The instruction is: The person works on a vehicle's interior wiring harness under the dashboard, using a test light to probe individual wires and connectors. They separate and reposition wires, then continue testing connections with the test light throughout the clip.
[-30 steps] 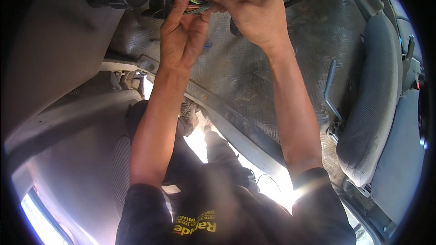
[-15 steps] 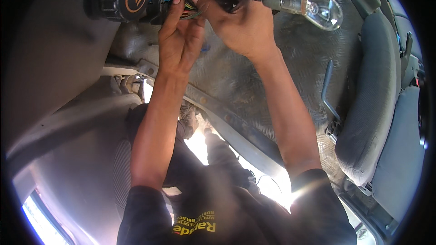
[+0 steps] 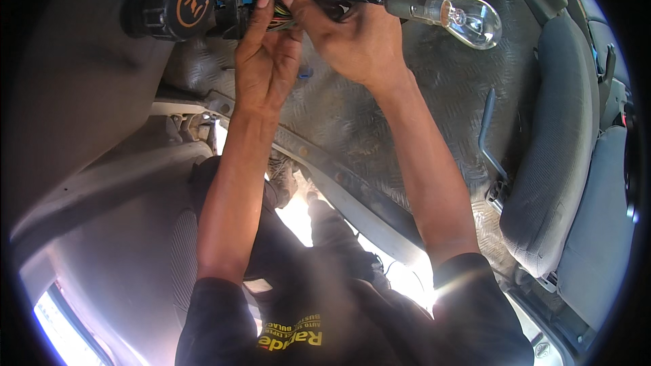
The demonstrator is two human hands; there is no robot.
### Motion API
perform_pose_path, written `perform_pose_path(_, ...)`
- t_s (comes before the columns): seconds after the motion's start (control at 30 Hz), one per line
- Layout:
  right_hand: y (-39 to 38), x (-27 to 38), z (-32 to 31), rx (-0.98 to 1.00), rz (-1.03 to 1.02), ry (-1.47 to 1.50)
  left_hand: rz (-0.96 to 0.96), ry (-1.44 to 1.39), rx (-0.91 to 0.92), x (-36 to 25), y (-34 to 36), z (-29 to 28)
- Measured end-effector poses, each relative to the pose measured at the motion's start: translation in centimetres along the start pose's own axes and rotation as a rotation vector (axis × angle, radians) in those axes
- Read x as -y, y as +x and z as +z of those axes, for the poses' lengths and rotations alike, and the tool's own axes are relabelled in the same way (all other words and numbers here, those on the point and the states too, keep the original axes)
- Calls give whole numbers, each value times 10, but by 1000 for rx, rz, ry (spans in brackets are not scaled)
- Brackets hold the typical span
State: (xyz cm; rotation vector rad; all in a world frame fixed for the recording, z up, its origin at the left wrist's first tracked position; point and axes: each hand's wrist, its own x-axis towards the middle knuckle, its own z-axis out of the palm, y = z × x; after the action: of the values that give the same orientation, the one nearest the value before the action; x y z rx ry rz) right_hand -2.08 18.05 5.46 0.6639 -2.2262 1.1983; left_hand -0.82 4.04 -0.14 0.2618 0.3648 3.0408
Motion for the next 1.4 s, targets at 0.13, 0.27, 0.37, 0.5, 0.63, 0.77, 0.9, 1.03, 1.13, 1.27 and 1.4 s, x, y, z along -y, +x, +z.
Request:
perform_pose_path(0.13, 3, -10, 1, -75, -121, 62, -7, -12, 11, 1, 1, 0)
perform_pose_path(0.27, 9, -15, 5, -109, -251, 155, -2, -4, 31, 0, 0, 2)
perform_pose_path(0.37, 10, 0, -5, -3, -150, 175, -22, -9, 13, -4, -1, -4)
perform_pose_path(0.5, 1, -13, 6, -91, -303, 124, -111, -101, 17, -3, 1, -6)
perform_pose_path(0.63, -3, -15, 11, -166, -452, 47, -67, -52, -81, -3, -1, 4)
perform_pose_path(0.77, -9, -16, 18, -243, -510, 22, -110, -84, -88, -6, -3, 6)
perform_pose_path(0.9, -11, -17, 22, -272, -533, 33, -142, -102, -80, -7, -3, -2)
perform_pose_path(1.03, -13, -16, 22, -277, -507, 36, -136, -94, -41, -5, -3, -3)
perform_pose_path(1.13, -10, -15, 21, -273, -451, 71, -127, -77, -67, -6, -2, -4)
perform_pose_path(1.27, -9, 1, 15, -125, 272, 426, -45, -17, -84, -4, 0, -1)
perform_pose_path(1.4, 4, -6, -5, -54, 471, 822, 8, 52, -96, 0, 1, 8)
